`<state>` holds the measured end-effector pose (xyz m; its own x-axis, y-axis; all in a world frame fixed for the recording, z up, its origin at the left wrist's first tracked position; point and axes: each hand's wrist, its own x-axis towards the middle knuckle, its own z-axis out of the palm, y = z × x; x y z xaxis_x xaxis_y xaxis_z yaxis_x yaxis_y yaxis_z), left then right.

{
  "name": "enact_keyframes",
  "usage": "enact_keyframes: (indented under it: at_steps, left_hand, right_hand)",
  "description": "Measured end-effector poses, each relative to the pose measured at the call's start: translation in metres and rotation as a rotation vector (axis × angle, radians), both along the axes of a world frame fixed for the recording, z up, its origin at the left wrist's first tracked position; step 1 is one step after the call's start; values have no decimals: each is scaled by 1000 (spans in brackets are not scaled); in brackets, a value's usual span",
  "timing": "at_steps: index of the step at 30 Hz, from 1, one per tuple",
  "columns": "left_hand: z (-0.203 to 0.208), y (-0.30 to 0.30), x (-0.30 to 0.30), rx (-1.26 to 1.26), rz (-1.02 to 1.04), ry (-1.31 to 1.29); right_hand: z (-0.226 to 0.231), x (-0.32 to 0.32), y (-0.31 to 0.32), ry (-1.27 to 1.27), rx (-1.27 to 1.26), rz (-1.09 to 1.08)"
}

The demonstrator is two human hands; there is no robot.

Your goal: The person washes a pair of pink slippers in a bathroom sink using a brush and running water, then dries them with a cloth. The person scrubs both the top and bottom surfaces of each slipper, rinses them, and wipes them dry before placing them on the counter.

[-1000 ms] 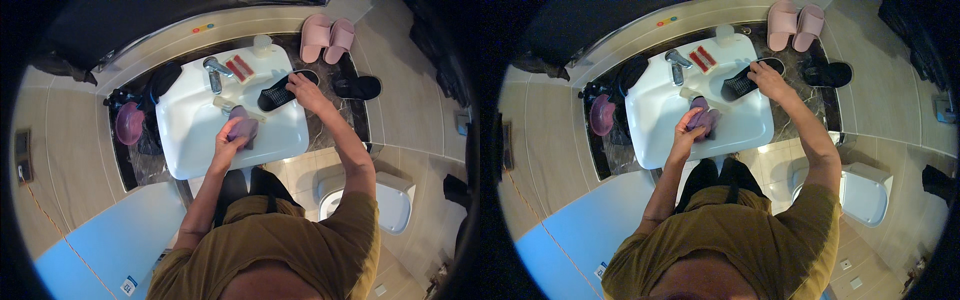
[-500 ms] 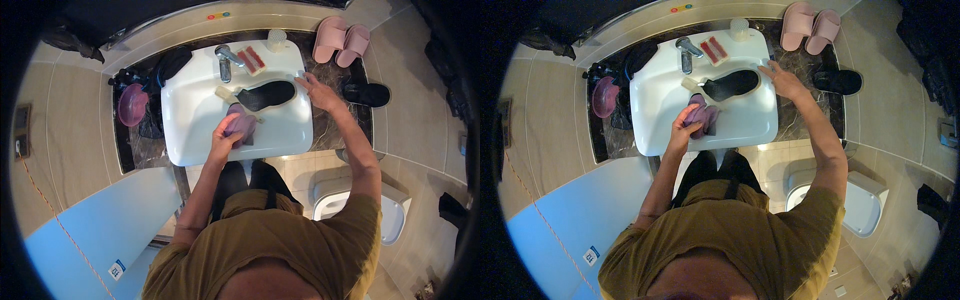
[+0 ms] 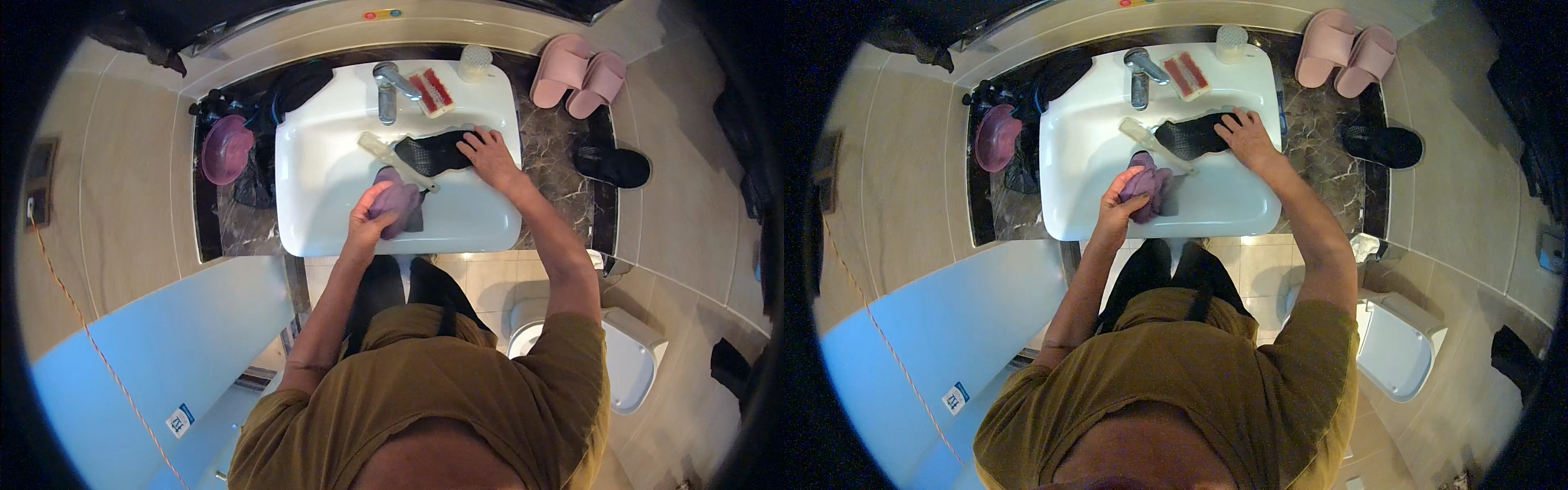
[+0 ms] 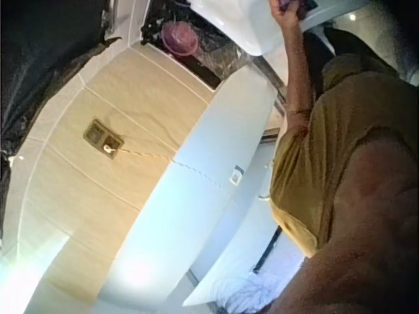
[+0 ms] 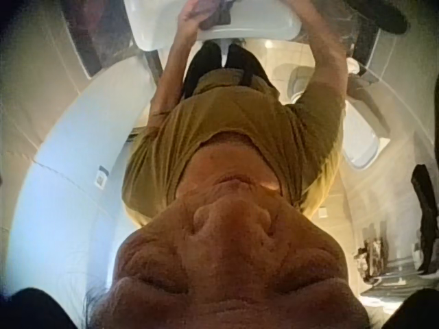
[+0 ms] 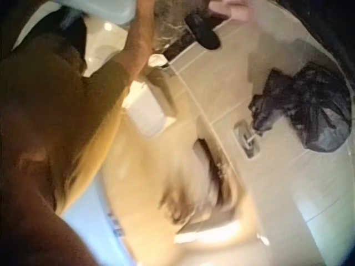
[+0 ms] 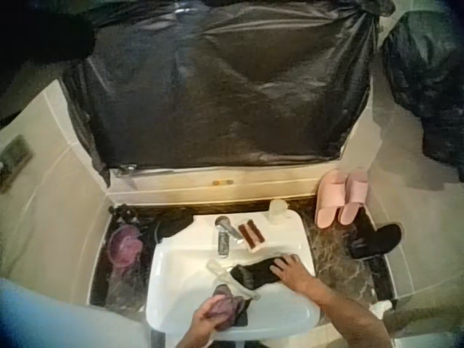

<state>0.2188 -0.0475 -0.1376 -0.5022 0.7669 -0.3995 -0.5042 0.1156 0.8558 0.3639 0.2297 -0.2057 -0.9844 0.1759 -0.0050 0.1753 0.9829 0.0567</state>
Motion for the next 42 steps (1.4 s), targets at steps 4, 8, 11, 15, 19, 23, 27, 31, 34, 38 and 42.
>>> enact_keyframes:
  at_steps: [4, 8, 11, 15, 19, 23, 27, 31, 34, 38, 42]
  left_hand:
    - [-1, -11, -4, -18, 44, 1]
    - [-2, -16, -8, 20, 84, -39]
    - [0, -15, -8, 6, 94, -36]
    - [0, -15, -7, -10, 88, -47]
    - [0, -14, -7, -8, 82, -21]
    - [3, -14, -6, -2, 86, -7]
    - [13, -9, -7, 35, 92, -53]
    - [7, -11, -10, 24, 116, -58]
    - [10, -15, -11, 6, 133, -54]
    - [10, -15, -11, 11, 150, -91]
    - [5, -11, -14, 14, 129, -94]
  right_hand:
    - [43, -1, -10, -64, -145, 20]
    - [84, 15, -10, 104, -329, -89]
    - [121, 20, -9, 196, -428, -149]
    - [160, 18, -10, 215, -539, -192]
    - [191, -2, -2, 372, -852, -190]
    - [209, -63, 0, 487, -990, -178]
    - [167, -136, 30, 494, -1255, -303]
    - [140, -174, 47, 216, -1287, -493]
    - [131, -180, 50, 215, -1132, -428]
    - [130, -180, 51, 250, -980, -362]
    - [128, -179, 49, 339, -1115, -309]
